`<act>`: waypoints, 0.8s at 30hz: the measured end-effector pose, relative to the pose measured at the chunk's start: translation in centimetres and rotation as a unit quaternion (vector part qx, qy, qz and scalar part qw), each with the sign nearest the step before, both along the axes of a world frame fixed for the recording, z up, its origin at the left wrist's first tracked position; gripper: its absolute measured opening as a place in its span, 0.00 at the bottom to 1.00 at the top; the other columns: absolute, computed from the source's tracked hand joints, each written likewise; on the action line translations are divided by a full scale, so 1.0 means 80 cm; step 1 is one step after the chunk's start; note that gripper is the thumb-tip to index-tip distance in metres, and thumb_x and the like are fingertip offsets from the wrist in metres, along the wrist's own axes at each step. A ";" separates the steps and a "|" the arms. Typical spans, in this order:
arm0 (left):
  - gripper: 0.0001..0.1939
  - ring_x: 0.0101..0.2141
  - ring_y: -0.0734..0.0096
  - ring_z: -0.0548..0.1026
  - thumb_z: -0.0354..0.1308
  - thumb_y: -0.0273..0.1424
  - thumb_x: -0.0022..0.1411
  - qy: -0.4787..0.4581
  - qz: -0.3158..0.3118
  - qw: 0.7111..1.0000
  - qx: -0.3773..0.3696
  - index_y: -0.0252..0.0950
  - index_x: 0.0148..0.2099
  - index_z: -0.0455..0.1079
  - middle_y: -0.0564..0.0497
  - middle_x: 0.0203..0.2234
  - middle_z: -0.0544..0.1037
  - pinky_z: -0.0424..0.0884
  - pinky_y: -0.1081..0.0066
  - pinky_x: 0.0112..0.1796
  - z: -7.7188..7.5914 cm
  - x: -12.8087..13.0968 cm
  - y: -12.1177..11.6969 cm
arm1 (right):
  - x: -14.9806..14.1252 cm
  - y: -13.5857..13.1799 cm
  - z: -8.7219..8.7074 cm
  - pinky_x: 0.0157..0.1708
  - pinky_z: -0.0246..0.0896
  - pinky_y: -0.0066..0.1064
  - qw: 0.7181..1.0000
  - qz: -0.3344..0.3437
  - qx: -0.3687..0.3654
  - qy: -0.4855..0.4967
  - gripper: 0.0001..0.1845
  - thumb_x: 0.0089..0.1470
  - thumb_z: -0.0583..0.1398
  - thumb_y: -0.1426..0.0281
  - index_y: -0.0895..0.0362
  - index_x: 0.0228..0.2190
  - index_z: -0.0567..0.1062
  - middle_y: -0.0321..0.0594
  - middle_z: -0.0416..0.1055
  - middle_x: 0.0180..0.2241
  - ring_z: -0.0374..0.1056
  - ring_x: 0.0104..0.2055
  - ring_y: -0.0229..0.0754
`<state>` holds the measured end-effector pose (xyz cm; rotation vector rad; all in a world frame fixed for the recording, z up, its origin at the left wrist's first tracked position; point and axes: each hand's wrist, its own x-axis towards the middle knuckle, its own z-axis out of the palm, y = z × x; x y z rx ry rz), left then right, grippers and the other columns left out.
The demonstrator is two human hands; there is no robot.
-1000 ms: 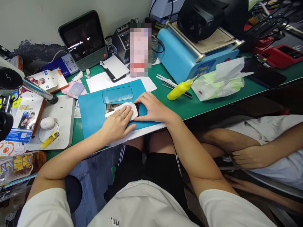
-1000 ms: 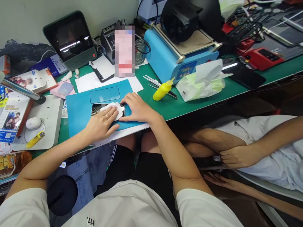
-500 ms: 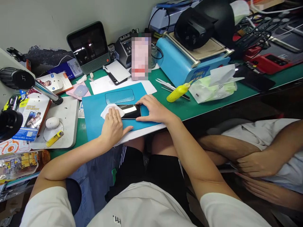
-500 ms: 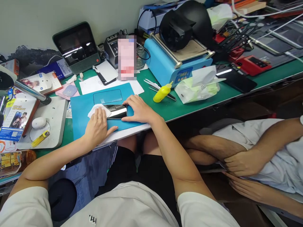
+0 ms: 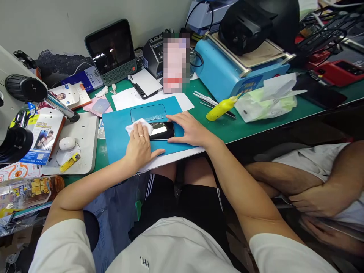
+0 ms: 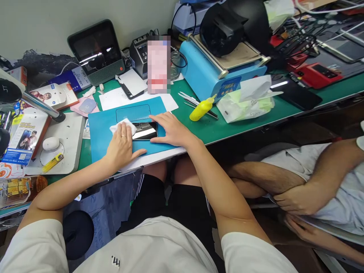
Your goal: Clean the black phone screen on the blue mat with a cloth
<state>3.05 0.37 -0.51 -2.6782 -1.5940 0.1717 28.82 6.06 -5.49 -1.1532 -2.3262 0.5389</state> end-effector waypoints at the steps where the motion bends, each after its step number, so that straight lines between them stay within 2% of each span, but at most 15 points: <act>1: 0.62 0.74 0.21 0.60 0.55 0.65 0.71 0.014 0.032 0.999 0.008 0.05 0.75 0.55 0.08 0.72 0.56 0.67 0.43 0.68 0.000 0.003 -0.009 | 0.001 0.000 0.000 0.65 0.63 0.67 1.000 -0.001 -0.003 0.003 0.53 0.59 0.63 0.34 0.52 0.73 0.66 0.54 0.75 0.62 0.68 0.62 0.67; 3: 0.63 0.73 0.19 0.63 0.57 0.66 0.69 0.027 0.057 0.998 0.019 0.05 0.74 0.57 0.07 0.70 0.59 0.69 0.42 0.67 0.000 0.008 -0.024 | 0.001 0.001 0.001 0.65 0.64 0.67 1.000 -0.003 -0.011 0.009 0.53 0.59 0.64 0.35 0.52 0.73 0.66 0.53 0.75 0.63 0.68 0.62 0.67; 5: 0.64 0.72 0.19 0.64 0.57 0.67 0.67 0.034 0.052 0.998 0.023 0.06 0.74 0.59 0.07 0.70 0.60 0.68 0.41 0.68 0.001 0.011 -0.031 | 0.002 0.001 0.002 0.64 0.65 0.66 1.000 -0.006 -0.017 0.012 0.52 0.58 0.64 0.35 0.52 0.73 0.67 0.54 0.75 0.63 0.68 0.62 0.67; 11: 0.63 0.71 0.19 0.66 0.57 0.66 0.68 0.043 0.062 0.997 0.003 0.04 0.74 0.58 0.07 0.69 0.61 0.70 0.44 0.66 0.008 0.007 -0.020 | 0.003 0.000 0.004 0.66 0.64 0.67 1.000 -0.008 -0.026 0.006 0.49 0.59 0.66 0.40 0.50 0.72 0.67 0.53 0.74 0.63 0.67 0.64 0.69; 18: 0.66 0.69 0.16 0.68 0.57 0.67 0.67 0.066 0.045 0.997 0.002 0.01 0.72 0.58 0.05 0.67 0.63 0.71 0.41 0.65 0.014 0.011 -0.046 | 0.004 -0.001 0.002 0.66 0.63 0.67 1.000 -0.012 -0.028 0.000 0.49 0.59 0.65 0.39 0.50 0.73 0.67 0.52 0.73 0.64 0.66 0.64 0.68; 21: 0.66 0.70 0.17 0.67 0.54 0.67 0.68 0.076 0.030 0.997 -0.006 0.00 0.73 0.56 0.04 0.67 0.62 0.71 0.41 0.65 0.016 0.012 -0.044 | 0.004 -0.002 0.005 0.66 0.63 0.67 0.999 -0.012 -0.031 0.003 0.49 0.60 0.65 0.39 0.49 0.73 0.66 0.52 0.73 0.65 0.66 0.64 0.69; 24: 0.64 0.73 0.22 0.63 0.51 0.69 0.68 0.035 -0.019 0.999 -0.008 0.07 0.75 0.58 0.10 0.71 0.60 0.68 0.43 0.68 0.010 0.010 -0.032 | 0.004 -0.002 0.009 0.66 0.63 0.67 0.999 -0.011 -0.037 0.007 0.49 0.60 0.63 0.37 0.49 0.73 0.67 0.52 0.73 0.66 0.66 0.65 0.68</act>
